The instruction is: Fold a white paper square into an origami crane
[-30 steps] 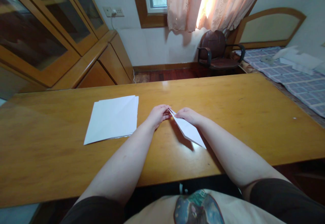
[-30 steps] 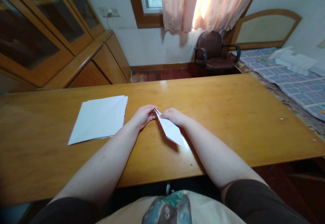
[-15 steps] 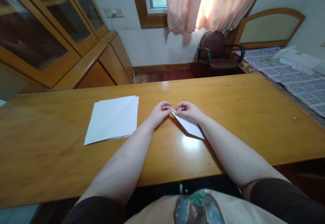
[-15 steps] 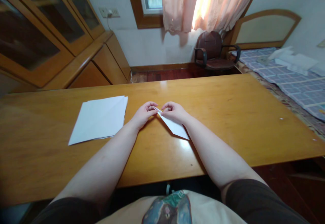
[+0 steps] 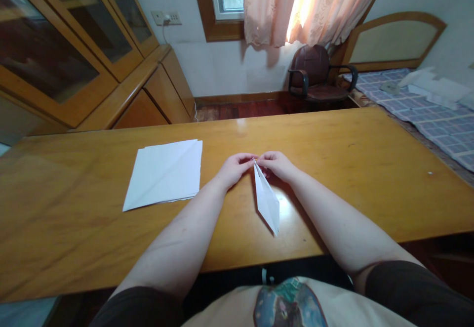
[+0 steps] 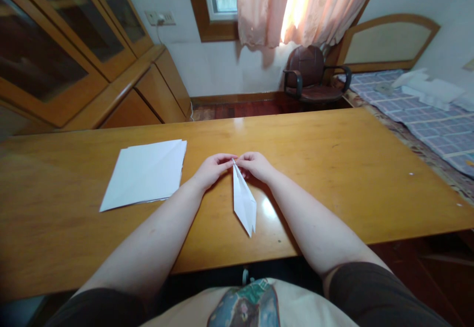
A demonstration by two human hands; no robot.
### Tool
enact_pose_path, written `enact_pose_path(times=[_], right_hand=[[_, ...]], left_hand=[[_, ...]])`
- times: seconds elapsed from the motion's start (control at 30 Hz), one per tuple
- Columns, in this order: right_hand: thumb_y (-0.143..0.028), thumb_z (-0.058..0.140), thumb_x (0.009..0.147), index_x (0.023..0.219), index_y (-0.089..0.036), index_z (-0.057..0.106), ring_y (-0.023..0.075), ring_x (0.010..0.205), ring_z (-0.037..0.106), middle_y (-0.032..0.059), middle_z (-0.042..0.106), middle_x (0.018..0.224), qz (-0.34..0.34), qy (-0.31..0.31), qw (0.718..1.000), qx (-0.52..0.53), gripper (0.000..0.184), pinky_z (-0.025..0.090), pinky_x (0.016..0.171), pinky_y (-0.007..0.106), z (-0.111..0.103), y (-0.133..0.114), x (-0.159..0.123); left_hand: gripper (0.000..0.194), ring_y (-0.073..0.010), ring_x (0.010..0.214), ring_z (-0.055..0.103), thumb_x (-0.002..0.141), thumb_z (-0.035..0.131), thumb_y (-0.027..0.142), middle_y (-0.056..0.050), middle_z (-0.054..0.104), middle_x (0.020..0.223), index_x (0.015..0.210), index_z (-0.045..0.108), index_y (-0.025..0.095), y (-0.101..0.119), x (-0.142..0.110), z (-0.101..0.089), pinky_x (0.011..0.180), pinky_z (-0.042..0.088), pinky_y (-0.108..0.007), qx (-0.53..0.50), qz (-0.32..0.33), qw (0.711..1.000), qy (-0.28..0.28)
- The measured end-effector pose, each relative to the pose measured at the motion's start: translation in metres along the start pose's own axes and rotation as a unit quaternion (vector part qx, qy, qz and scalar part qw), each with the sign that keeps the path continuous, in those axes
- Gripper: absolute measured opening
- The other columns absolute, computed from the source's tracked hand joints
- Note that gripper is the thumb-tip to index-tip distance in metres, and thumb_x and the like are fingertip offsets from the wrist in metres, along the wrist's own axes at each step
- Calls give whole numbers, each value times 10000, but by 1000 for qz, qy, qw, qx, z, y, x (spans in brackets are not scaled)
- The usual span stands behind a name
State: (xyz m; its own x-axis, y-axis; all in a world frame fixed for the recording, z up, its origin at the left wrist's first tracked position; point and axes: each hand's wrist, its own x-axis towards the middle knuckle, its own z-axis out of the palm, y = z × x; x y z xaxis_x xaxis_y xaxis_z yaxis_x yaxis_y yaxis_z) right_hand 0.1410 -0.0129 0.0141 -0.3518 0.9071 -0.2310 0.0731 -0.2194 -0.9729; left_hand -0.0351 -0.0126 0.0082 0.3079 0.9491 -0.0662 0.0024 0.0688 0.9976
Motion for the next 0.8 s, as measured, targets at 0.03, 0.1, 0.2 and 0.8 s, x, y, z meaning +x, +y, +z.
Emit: enact_pose_path(times=[0.03,0.1,0.2,0.8], right_hand=[[-401,684,684,696,-151,596,92,432,516,-15,574,499,3,1,1000,-5,265,409,441,211,0,-1,0],[-371,674,680,675,-157,583,94,426,509,-18,564,486,7,2,1000,-14,233,406,438,214,1,-2,-1],[-327,645,671,639,-170,544,86,418,483,-30,547,480,7,10,1000,-21,189,394,440,212,2,-2,-1],[-372,539,682,592,-170,507,81,490,367,-58,430,495,0,76,978,-194,224,263,485,229,6,3,3]], left_hand=[[301,-210,954,617,695,742,341,-79,714,993,943,725,173,0,0,0,954,415,-370,0,-2,1000,1],[305,-211,950,619,687,751,347,-80,717,985,937,728,173,0,-1,1,955,416,-370,2,-3,1000,1],[315,-203,929,625,684,757,336,-82,717,979,948,724,167,0,-1,3,944,424,-366,2,-3,1000,-2],[274,-177,857,623,689,726,248,-76,711,944,947,708,159,-4,-1,5,872,458,-333,35,1,999,-8]])
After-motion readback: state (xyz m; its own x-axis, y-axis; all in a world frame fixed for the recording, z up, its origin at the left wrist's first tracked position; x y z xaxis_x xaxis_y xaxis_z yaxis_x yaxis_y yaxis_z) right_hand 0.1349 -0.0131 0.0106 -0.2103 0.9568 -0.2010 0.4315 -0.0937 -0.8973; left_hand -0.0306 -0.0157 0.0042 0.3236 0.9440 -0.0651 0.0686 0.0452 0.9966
